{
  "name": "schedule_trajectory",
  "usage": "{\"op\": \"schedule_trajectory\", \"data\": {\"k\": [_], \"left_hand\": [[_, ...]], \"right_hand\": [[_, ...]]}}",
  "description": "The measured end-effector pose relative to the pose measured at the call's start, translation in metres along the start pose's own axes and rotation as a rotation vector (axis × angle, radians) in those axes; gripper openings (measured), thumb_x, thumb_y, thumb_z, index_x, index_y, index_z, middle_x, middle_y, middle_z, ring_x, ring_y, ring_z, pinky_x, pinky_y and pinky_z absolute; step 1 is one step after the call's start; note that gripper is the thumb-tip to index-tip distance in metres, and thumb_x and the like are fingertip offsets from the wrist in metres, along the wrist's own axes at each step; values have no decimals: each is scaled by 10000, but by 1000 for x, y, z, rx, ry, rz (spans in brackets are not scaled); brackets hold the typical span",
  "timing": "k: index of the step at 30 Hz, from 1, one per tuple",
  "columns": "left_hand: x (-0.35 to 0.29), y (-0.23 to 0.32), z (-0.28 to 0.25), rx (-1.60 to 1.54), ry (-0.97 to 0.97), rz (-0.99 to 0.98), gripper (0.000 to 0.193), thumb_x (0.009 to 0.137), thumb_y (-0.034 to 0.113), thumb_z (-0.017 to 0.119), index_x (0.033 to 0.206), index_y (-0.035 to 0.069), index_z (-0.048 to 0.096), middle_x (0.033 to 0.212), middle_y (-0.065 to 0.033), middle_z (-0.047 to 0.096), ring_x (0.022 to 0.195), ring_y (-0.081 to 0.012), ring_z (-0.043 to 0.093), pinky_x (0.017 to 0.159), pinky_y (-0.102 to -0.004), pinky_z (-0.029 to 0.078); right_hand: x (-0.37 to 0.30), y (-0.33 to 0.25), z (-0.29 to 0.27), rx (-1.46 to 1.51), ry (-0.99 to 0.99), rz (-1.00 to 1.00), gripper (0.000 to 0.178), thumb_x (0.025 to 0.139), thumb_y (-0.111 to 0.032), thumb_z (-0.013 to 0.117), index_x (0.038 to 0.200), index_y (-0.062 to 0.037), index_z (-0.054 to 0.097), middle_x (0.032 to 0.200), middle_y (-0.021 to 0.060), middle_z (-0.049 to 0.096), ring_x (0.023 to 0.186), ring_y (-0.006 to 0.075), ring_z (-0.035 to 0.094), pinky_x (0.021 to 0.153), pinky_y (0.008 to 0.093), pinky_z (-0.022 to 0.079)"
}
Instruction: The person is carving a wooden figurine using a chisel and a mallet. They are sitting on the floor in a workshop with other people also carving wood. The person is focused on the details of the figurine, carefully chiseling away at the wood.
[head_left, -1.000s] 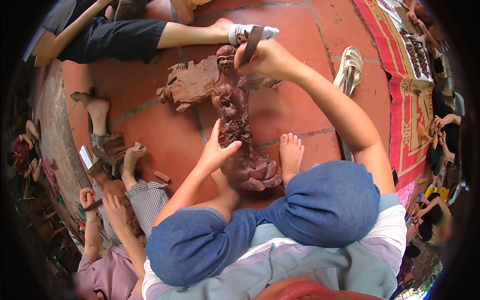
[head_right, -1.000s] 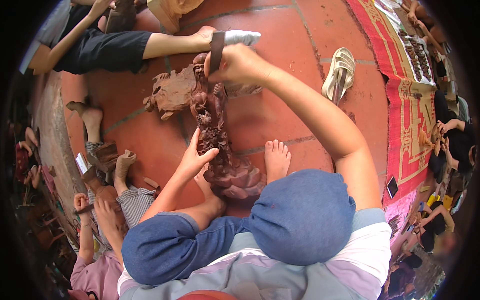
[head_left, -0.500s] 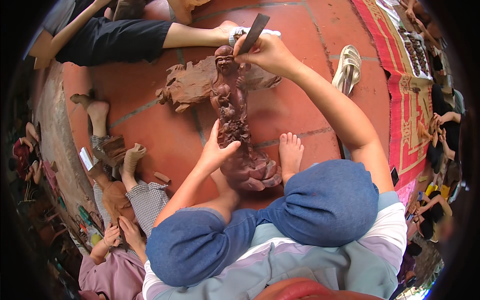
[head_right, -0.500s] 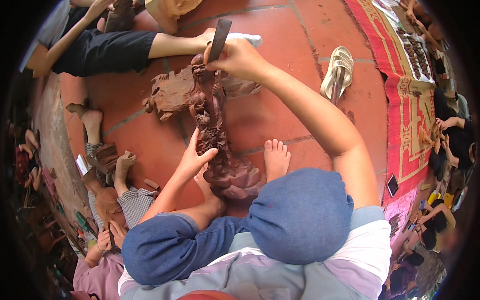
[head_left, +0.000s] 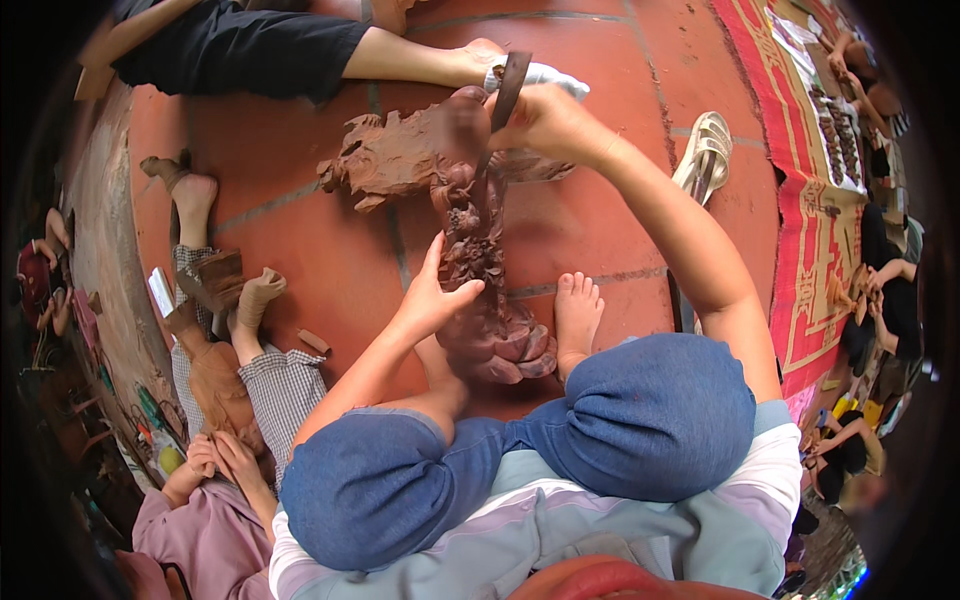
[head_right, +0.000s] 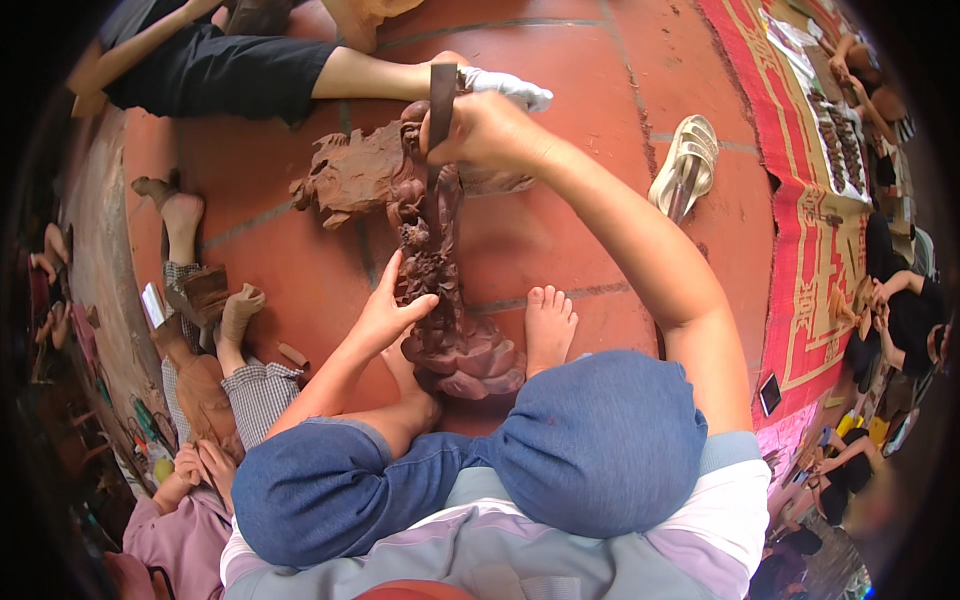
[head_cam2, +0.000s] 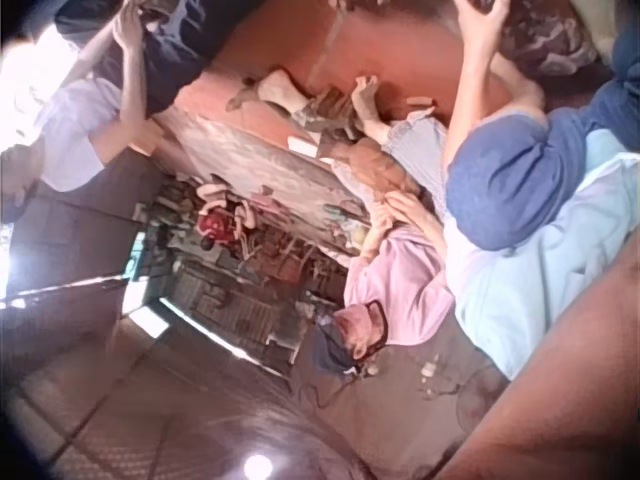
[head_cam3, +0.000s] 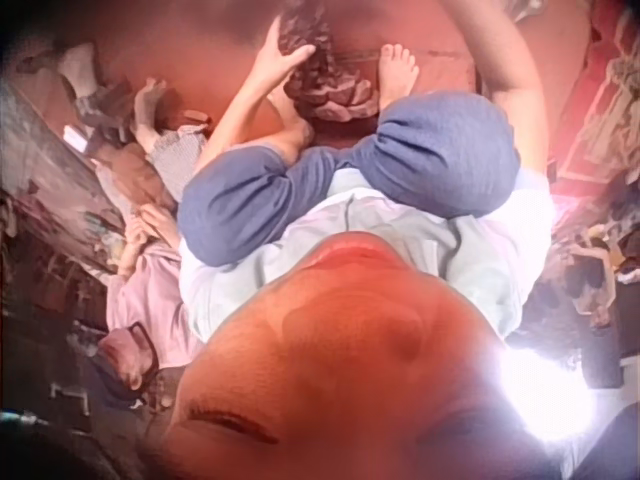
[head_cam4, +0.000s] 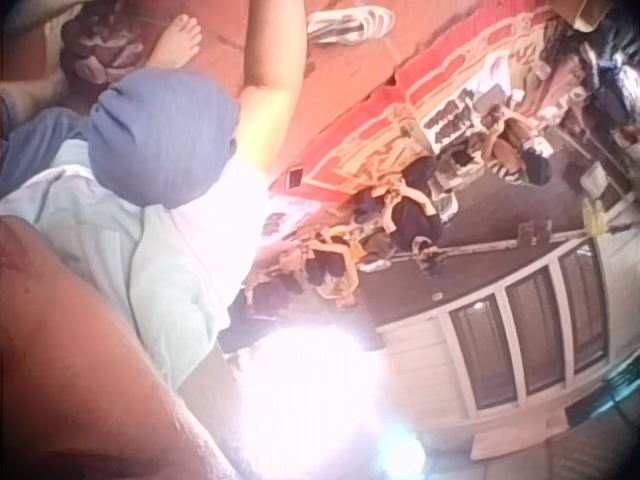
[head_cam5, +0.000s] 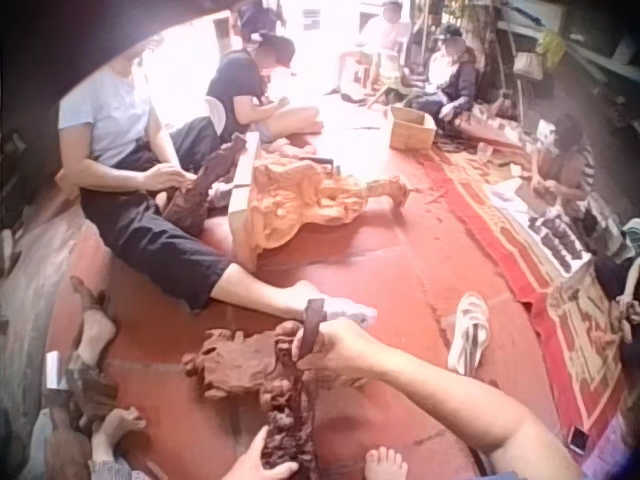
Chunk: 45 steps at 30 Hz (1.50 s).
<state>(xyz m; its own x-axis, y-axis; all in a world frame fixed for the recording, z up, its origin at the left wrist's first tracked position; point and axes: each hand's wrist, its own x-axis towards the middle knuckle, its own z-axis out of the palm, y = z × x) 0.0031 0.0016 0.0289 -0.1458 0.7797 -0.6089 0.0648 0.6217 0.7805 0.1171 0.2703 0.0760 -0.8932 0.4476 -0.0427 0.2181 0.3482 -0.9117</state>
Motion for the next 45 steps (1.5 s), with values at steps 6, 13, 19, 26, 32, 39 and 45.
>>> {"op": "schedule_trajectory", "data": {"k": [6,13,19,26,32,39,45], "left_hand": [[-2,4,0,-5,1,-12,995,775,289,748,1493,7,119,1386,-236,445,1290,-285,444,1080,-359,334],[1,-6,2,-1,4,27,1001,772,294,749,1494,10,116,1379,-231,452,1273,-284,461,1075,-362,340],[1,-6,3,-45,3,-2,1016,766,303,756,1498,23,110,1386,-224,449,1273,-287,460,1074,-371,342],[7,27,-43,-82,79,143,747,828,223,731,1421,5,332,1286,-170,533,1165,-201,523,991,-302,421],[46,115,-68,126,124,325,315,845,200,719,1085,11,642,1025,-72,671,922,-123,618,820,-275,492],[79,126,-49,264,108,366,150,838,137,714,899,32,628,778,-22,623,664,-78,571,566,-221,451],[79,128,-39,344,118,298,140,849,131,700,827,25,611,652,10,567,589,-65,493,521,-232,399]], "right_hand": [[18,-5,-7,-327,-140,-49,158,710,-96,742,861,-81,696,801,67,698,706,143,647,661,313,513],[1,2,-15,242,15,77,115,810,-79,702,899,-47,637,878,23,642,803,85,584,725,254,486],[-8,20,1,342,74,13,174,828,-96,701,973,-17,647,896,45,670,831,105,625,736,253,515],[10,4,-11,481,9,6,129,842,-38,680,955,0,631,909,29,652,808,80,603,714,232,512],[23,14,-4,273,-91,-53,161,837,-76,689,979,-21,639,1089,71,646,969,130,591,856,297,494],[10,10,-1,293,-31,-76,200,797,-133,712,966,-35,669,991,83,684,963,178,628,872,328,490],[9,16,-2,256,-85,-63,204,775,-179,732,922,-45,688,977,73,687,964,182,629,873,337,480]]}}
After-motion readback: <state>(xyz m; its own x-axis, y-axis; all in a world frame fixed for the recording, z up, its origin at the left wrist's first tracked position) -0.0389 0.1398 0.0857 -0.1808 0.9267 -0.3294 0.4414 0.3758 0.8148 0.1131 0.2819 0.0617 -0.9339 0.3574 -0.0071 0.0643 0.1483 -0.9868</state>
